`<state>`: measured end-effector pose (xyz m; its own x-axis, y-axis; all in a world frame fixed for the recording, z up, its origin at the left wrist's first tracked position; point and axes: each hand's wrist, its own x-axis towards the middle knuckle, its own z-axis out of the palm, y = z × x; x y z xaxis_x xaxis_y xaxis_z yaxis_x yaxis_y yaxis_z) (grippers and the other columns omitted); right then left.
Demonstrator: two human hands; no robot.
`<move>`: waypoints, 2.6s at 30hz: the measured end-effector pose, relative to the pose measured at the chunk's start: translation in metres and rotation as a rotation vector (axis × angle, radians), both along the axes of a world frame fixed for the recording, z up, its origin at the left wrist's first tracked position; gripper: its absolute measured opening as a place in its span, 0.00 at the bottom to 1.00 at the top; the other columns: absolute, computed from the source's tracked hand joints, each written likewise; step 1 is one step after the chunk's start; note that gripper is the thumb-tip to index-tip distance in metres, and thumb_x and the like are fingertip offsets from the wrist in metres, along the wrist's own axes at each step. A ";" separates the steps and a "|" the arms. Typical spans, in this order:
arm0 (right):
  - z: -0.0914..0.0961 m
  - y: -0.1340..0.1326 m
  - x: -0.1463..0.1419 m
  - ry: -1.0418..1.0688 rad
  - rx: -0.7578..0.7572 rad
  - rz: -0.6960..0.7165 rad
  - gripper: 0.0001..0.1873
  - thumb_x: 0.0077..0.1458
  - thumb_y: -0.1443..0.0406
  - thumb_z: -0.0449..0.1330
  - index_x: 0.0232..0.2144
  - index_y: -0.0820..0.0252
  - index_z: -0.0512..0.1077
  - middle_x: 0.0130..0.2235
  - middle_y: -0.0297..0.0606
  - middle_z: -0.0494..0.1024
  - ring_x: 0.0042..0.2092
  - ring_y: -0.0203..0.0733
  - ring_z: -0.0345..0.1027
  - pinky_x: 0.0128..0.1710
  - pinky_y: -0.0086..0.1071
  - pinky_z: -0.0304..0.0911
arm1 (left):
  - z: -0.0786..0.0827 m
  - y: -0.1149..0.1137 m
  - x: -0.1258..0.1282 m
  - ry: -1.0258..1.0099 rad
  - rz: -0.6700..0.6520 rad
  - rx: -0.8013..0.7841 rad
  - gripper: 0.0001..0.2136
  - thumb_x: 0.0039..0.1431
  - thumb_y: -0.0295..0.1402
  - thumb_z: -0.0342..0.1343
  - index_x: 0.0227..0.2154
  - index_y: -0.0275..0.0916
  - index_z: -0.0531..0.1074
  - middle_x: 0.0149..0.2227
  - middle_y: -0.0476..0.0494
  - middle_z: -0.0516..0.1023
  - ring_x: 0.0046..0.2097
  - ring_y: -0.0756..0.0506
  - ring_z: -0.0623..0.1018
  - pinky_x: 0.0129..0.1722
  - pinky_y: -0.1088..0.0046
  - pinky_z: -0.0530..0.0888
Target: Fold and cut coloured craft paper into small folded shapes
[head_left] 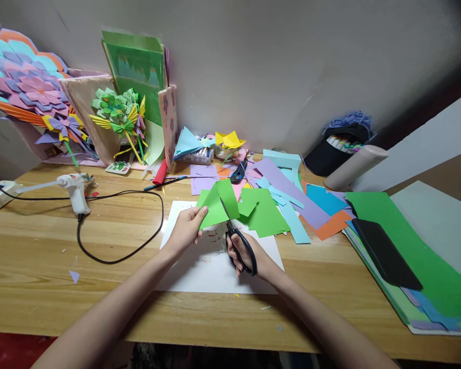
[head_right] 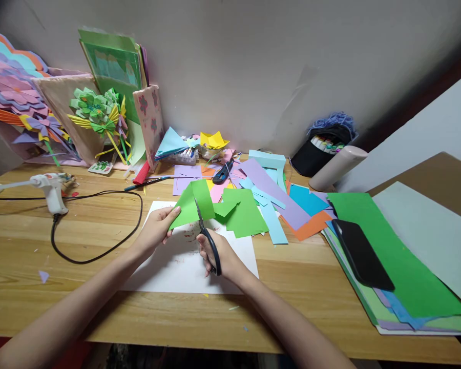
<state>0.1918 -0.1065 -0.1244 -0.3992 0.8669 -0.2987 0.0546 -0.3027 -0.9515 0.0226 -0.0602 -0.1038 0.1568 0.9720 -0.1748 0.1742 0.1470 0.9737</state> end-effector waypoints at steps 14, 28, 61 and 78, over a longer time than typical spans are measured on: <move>0.001 -0.001 0.001 -0.016 0.047 -0.008 0.30 0.43 0.38 0.46 0.28 0.58 0.57 0.19 0.23 0.57 0.14 0.25 0.52 0.13 0.24 0.61 | 0.000 -0.001 0.002 -0.040 -0.034 -0.046 0.17 0.51 0.47 0.49 0.19 0.37 0.60 0.10 0.58 0.57 0.10 0.57 0.56 0.08 0.84 0.51; 0.005 0.002 0.001 -0.046 0.091 -0.012 0.31 0.42 0.36 0.44 0.28 0.58 0.56 0.18 0.24 0.56 0.14 0.27 0.53 0.14 0.25 0.62 | 0.002 -0.004 0.003 -0.050 -0.074 -0.072 0.17 0.51 0.47 0.50 0.20 0.37 0.60 0.11 0.58 0.57 0.10 0.57 0.56 0.08 0.84 0.51; -0.001 -0.005 -0.002 -0.041 0.062 0.067 0.28 0.44 0.39 0.47 0.27 0.58 0.56 0.19 0.24 0.57 0.14 0.26 0.53 0.11 0.23 0.58 | -0.001 0.009 -0.006 0.170 -0.077 0.280 0.19 0.55 0.46 0.44 0.18 0.37 0.61 0.20 0.52 0.62 0.25 0.51 0.62 0.25 0.77 0.59; 0.004 -0.010 -0.019 -0.066 0.078 0.077 0.29 0.44 0.37 0.43 0.23 0.58 0.54 0.18 0.25 0.56 0.14 0.28 0.53 0.13 0.26 0.61 | -0.006 0.002 0.000 0.256 0.015 0.377 0.16 0.58 0.41 0.41 0.18 0.38 0.54 0.19 0.53 0.57 0.24 0.52 0.59 0.25 0.77 0.56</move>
